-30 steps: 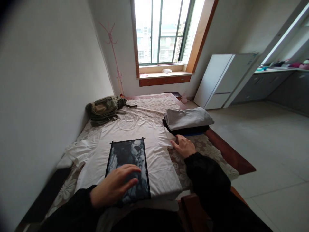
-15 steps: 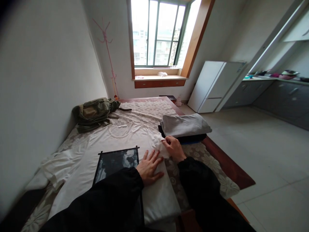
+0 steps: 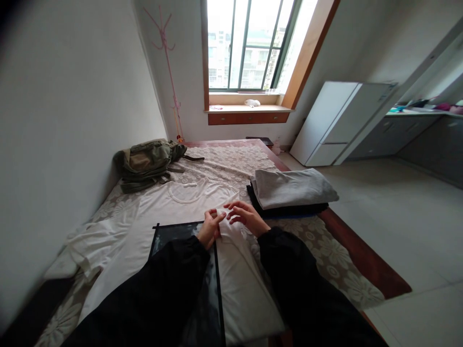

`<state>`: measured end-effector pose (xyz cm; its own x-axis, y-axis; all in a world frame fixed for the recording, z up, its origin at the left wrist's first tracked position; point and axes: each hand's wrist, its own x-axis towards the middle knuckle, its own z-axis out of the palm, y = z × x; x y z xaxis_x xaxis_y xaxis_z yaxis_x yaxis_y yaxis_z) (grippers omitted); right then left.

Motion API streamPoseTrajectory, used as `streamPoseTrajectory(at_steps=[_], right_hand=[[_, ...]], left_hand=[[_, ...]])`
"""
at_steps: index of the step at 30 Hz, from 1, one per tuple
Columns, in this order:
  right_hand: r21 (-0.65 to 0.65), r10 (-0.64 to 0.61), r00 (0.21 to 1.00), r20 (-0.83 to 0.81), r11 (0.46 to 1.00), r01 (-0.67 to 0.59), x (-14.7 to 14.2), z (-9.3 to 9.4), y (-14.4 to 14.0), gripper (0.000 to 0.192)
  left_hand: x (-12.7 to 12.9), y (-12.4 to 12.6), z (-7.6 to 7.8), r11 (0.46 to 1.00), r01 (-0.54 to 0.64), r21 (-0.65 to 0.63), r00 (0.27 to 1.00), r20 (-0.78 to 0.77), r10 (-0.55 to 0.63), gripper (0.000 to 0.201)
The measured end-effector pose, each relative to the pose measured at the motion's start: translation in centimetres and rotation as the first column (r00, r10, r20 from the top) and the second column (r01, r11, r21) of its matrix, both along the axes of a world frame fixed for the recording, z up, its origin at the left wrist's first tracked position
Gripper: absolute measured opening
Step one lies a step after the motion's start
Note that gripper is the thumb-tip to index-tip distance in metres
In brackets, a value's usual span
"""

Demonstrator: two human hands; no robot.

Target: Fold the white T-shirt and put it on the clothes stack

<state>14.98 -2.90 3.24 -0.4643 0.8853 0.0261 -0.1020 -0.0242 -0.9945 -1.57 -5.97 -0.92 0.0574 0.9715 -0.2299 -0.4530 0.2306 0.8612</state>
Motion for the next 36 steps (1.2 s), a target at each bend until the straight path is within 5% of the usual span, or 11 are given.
streamPoseTrajectory(at_steps=[3,6,10,15,22,26,31,36], right_hand=[[0.137,-0.071,0.96,0.27,0.99,0.035,0.5,-1.2,0.1,0.035],[0.306,-0.041,0.812,0.583,0.936,-0.172,0.5,-1.2,-0.5,0.027],[0.37,-0.1,0.574,0.813,0.85,-0.376,0.1,-0.3,-1.9,0.03],[0.339,-0.163,0.394,0.904,0.836,-0.432,0.1,0.5,-2.9,0.055],[0.281,-0.085,0.381,0.921,0.823,-0.494,0.9,1.2,-4.1,0.048],[0.365,-0.164,0.412,0.897,0.799,-0.477,1.6,0.5,-5.9,0.046],[0.414,-0.301,0.312,0.901,0.811,-0.414,2.8,-0.6,-7.9,0.054],[0.382,-0.32,0.225,0.92,0.859,-0.341,3.9,-1.0,-8.7,0.061]], left_hand=[[-0.4,-0.1,0.2,0.994,0.042,0.1,0.999,-0.024,-0.04,0.085],[-1.1,0.2,0.4,0.979,0.094,0.182,0.993,-0.088,-0.079,0.096],[-2.3,1.2,0.6,0.972,0.167,0.168,0.96,-0.251,-0.122,0.07],[-3.1,1.8,0.7,0.986,0.106,0.128,0.964,-0.257,-0.07,0.053],[-3.2,2.1,-0.3,0.985,-0.074,0.157,0.93,-0.345,0.125,0.057],[-3.2,2.7,-0.6,0.966,-0.045,0.256,0.859,-0.484,0.169,0.065],[-3.0,3.7,0.3,0.938,0.124,0.322,0.655,-0.737,0.167,0.054],[-2.7,3.4,0.9,0.929,0.171,0.329,0.639,-0.755,0.15,0.034]])
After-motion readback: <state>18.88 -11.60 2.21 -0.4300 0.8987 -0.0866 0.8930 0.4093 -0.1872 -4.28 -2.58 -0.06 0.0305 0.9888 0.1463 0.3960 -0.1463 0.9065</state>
